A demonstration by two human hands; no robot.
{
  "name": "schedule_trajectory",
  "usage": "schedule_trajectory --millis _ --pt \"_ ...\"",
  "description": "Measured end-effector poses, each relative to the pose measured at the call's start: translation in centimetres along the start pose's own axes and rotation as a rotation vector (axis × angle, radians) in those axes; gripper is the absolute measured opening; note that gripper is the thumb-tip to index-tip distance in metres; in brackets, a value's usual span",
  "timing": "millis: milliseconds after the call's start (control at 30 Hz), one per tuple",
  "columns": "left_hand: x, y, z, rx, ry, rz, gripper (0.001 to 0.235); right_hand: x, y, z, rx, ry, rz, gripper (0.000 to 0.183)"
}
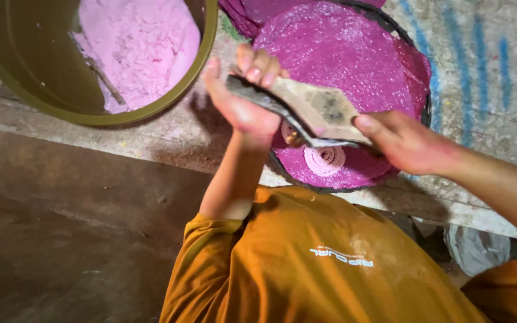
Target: The person scoops pink paste from a bowl and uses a handheld extruder to form spiral-shaped incense cones on a glittery purple tray. The person repeatedly extrudes paste, then uses a finger to lift and place each cone onto the tray.
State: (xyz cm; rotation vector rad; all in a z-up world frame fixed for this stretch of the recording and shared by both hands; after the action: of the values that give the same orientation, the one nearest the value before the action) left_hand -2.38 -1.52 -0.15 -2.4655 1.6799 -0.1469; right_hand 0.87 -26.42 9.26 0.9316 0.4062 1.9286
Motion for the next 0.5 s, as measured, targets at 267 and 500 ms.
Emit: schedule_trajectory --millis 267,500 --pt "1.4 -3.4 0.2 -0.075 0.013 0.029 0.042 -0.6 -1.6 1.3 -0.188 0.077 0.073 0.069" --pt "-2.9 -2.4 -0.1 0.022 -0.132 -0.061 0.044 2.1 -3.0 -0.9 -0.136 -0.075 0.266 0.064"
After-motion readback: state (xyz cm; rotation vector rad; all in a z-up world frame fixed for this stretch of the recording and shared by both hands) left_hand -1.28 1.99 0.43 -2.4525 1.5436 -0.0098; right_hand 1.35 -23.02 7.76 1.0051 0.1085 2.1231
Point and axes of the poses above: each hand's wrist, its own y-axis away from the middle knuckle, its own z-axis out of the back of the hand, x = y × z, the point moved 1 cm from there along -y, towards the middle knuckle, and after that the axes turned 5 degrees about y, right-handed, at the moved point
